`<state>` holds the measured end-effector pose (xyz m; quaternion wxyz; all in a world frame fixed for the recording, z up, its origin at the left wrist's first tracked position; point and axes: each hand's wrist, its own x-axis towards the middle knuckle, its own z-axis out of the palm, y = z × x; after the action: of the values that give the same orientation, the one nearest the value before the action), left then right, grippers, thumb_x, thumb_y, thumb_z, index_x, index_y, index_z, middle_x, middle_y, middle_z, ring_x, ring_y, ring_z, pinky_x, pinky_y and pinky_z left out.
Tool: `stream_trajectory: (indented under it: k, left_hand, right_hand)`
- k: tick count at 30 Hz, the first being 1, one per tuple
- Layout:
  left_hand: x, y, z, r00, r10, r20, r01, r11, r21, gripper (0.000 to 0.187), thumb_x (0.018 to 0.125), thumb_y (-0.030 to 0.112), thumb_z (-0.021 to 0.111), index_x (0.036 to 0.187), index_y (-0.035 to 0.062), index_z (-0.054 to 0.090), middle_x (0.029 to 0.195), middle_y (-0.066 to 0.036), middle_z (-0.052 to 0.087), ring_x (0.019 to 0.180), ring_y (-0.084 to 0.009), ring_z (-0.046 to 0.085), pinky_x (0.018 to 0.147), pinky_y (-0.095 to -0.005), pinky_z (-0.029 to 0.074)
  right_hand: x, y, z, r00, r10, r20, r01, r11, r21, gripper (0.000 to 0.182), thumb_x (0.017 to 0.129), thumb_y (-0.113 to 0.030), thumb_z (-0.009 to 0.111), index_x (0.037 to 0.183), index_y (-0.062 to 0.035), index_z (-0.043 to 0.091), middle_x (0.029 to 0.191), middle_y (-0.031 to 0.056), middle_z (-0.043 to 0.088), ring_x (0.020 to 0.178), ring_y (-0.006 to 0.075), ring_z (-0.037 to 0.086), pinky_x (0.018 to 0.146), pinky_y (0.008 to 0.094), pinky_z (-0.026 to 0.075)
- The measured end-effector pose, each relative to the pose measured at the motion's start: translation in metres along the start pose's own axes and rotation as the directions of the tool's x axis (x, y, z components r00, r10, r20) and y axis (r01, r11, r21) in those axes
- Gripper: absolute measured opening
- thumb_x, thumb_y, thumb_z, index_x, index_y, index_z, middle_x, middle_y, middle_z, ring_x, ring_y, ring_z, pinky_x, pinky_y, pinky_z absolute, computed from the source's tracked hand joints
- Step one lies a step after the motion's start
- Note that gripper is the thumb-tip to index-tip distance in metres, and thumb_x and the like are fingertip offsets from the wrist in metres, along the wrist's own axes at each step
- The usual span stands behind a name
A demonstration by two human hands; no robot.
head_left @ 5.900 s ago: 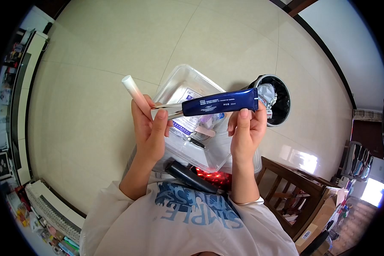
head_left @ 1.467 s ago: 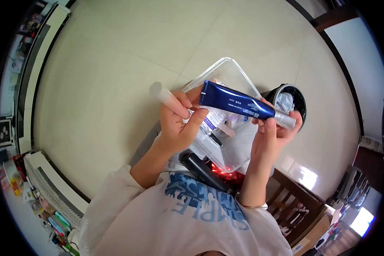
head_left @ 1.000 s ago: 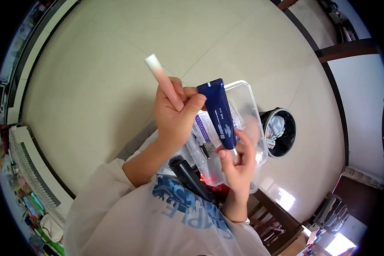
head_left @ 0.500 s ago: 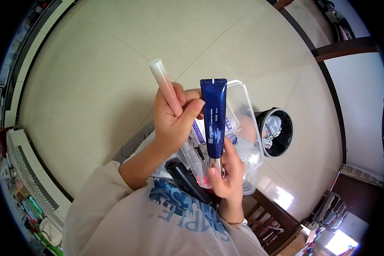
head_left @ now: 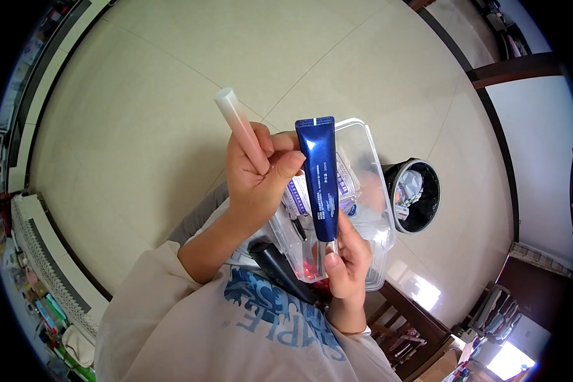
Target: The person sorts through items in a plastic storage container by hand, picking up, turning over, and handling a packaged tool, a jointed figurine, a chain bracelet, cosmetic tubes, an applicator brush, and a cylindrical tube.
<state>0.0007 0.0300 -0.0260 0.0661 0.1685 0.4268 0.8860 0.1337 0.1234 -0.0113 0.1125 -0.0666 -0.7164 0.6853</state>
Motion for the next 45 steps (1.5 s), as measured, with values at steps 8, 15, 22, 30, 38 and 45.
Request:
stream_trajectory:
  k: [8,15,22,30,38,45]
  left_hand:
    - [-0.0005,-0.0001,0.0009,1.0,-0.003,-0.003,0.003,1.0,0.011,0.03,0.071,-0.007,0.055,0.082,0.0065,0.03,0.073,-0.009,0.05,0.074,-0.0129,0.052,0.059,-0.0213,0.043]
    - [-0.0008,-0.0002,0.0012,1.0,-0.004,0.004,0.004,1.0,-0.006,0.03,0.071,-0.008,0.054,0.083,0.0059,0.031,0.076,-0.01,0.051,0.076,-0.0138,0.052,0.063,-0.022,0.044]
    - [-0.0012,-0.0018,-0.0009,1.0,0.005,0.014,-0.005,1.0,-0.003,0.029,0.071,-0.009,0.053,0.083,0.0052,0.031,0.076,-0.01,0.051,0.075,-0.0138,0.052,0.061,-0.0222,0.044]
    - [-0.0004,-0.0026,0.0024,1.0,0.023,0.004,-0.023,0.997,0.077,0.025,0.076,0.0,0.052,0.084,0.0086,0.029,0.076,-0.009,0.053,0.063,-0.0085,0.047,0.057,-0.0189,0.037]
    - [-0.0001,-0.002,0.0026,1.0,0.029,0.008,-0.029,0.996,0.084,0.025,0.076,-0.001,0.052,0.085,0.0077,0.03,0.075,-0.009,0.053,0.063,-0.0091,0.048,0.058,-0.0195,0.038]
    - [-0.0004,-0.0047,0.0011,1.0,0.009,-0.012,-0.007,0.987,0.159,0.023,0.077,0.001,0.052,0.085,0.007,0.03,0.075,-0.009,0.053,0.063,-0.0085,0.047,0.057,-0.0192,0.038]
  right_hand:
    - [-0.0002,-0.0005,-0.0006,0.999,0.049,0.002,-0.049,0.998,0.033,0.05,0.072,-0.009,0.051,0.114,0.0119,0.033,0.055,0.0033,0.047,0.048,0.0062,0.041,0.047,0.0164,0.031]
    - [0.0011,0.0025,-0.0003,0.999,-0.035,-0.013,0.035,0.999,-0.029,0.052,0.071,-0.011,0.052,0.114,0.0123,0.033,0.056,0.0031,0.047,0.048,0.0063,0.041,0.048,0.0162,0.032]
    - [0.0023,0.0012,0.0018,0.999,-0.028,-0.029,0.027,0.999,-0.02,0.053,0.07,-0.012,0.053,0.114,0.0122,0.034,0.057,0.003,0.048,0.05,0.0057,0.041,0.049,0.0159,0.033]
    - [-0.0009,0.0013,-0.0001,0.999,0.038,-0.019,-0.038,0.999,0.0,0.053,0.07,-0.012,0.054,0.114,0.0111,0.034,0.057,0.0027,0.048,0.049,0.0052,0.041,0.048,0.0158,0.032]
    - [-0.0002,0.0026,-0.0013,1.0,0.026,-0.003,-0.026,0.999,0.041,0.051,0.072,-0.009,0.052,0.115,0.0105,0.033,0.058,0.0017,0.048,0.051,0.0045,0.04,0.048,0.0152,0.031]
    - [0.0025,0.0007,0.0007,0.997,0.071,-0.002,-0.071,0.991,0.116,0.051,0.073,-0.009,0.052,0.116,0.0099,0.032,0.059,0.0008,0.048,0.052,0.0036,0.039,0.049,0.0148,0.03]
